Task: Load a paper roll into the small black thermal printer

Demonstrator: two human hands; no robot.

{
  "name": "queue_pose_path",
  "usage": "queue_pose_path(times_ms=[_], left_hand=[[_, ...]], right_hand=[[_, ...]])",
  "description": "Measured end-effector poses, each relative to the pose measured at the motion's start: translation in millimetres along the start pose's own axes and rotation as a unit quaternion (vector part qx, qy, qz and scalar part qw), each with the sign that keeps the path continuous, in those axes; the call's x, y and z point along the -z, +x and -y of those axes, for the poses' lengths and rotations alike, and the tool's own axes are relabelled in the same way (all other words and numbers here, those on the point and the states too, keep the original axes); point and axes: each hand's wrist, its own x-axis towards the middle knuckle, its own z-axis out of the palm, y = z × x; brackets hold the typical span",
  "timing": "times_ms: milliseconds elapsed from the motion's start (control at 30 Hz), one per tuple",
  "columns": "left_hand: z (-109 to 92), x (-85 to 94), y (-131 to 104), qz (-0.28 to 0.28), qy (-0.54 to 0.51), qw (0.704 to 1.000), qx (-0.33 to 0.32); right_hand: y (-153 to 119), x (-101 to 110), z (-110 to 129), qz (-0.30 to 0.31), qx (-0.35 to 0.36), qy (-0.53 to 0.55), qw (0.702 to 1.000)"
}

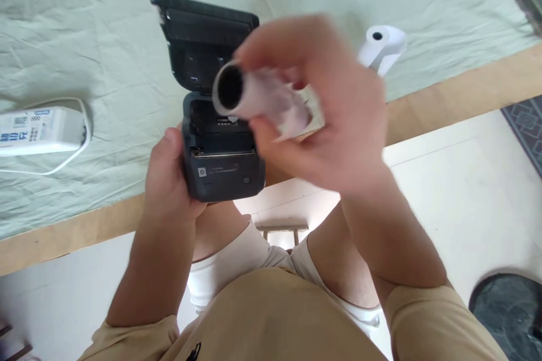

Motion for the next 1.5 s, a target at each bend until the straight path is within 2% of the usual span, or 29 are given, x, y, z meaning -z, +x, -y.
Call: queue_pose_path(times_ms=[100,133,267,500,633,767,800,867,933,1000,1067,1167,1333,1433,1500], left_hand=[[-0.5,0.4,-0.6,-0.013,0.021,1.0,-0.004],[-1.2,0.2,-1.2,-0.013,0.022,1.0,0.001],[-3.4,-0.9,-3.0,-0.005,0.008,1.0,0.005],[-2.1,-1.1,-2.2,-0.008,0.005,1.0,0.003],[-1.8,-0.3,-1.9,-0.01,-0.002,1.0,-0.003],[-3.2,0.6,-2.8,0.015,-0.013,1.0,0.004],[-3.5,0.7,-3.1,0.014,-0.006,1.0,0.001],[-3.8,0.9,-3.4,0.004,0.008,1.0,-0.004],[-3.6,1.2,-3.3,0.0,0.012,1.0,-0.008],[-3.5,1.5,-3.1,0.002,0.014,1.0,-0.007],[-3.7,1.6,-3.0,0.002,0.023,1.0,-0.001],[-4.2,1.4,-3.3,0.003,0.03,1.0,0.006],[-3.9,0.8,-3.2,0.019,0.029,0.999,-0.007],[-3.1,1.1,-2.0,0.019,0.037,0.999,-0.008],[-2.6,1.2,-0.9,0.02,0.038,0.999,-0.006]], right_hand=[[1.0,-14.0,19.5,0.024,0.059,-0.027,0.998],[1.7,-19.0,21.3,0.038,0.059,-0.041,0.997],[4.4,-32.3,14.0,0.05,0.057,-0.064,0.995],[3.1,-30.5,8.8,0.053,0.048,-0.01,0.997],[-9.6,-35.5,13.2,0.012,0.143,0.037,0.989],[-15.7,-37.8,11.7,0.025,0.187,0.077,0.979],[-14.2,-36.7,10.2,0.015,0.186,0.105,0.977],[-8.8,-34.4,5.9,-0.055,0.155,0.147,0.975],[-3.1,-33.3,0.0,-0.124,0.078,0.135,0.98],[0.2,-33.9,-6.3,-0.151,0.026,0.086,0.984],[0.6,-33.9,-10.4,-0.128,0.029,0.033,0.991],[-0.8,-29.1,-7.4,-0.046,0.035,-0.028,0.998],[5.0,-17.4,13.4,0.093,0.01,-0.024,0.995],[12.2,-17.0,19.8,0.154,-0.033,-0.045,0.987],[15.9,-18.9,19.8,0.173,-0.054,-0.056,0.982]])
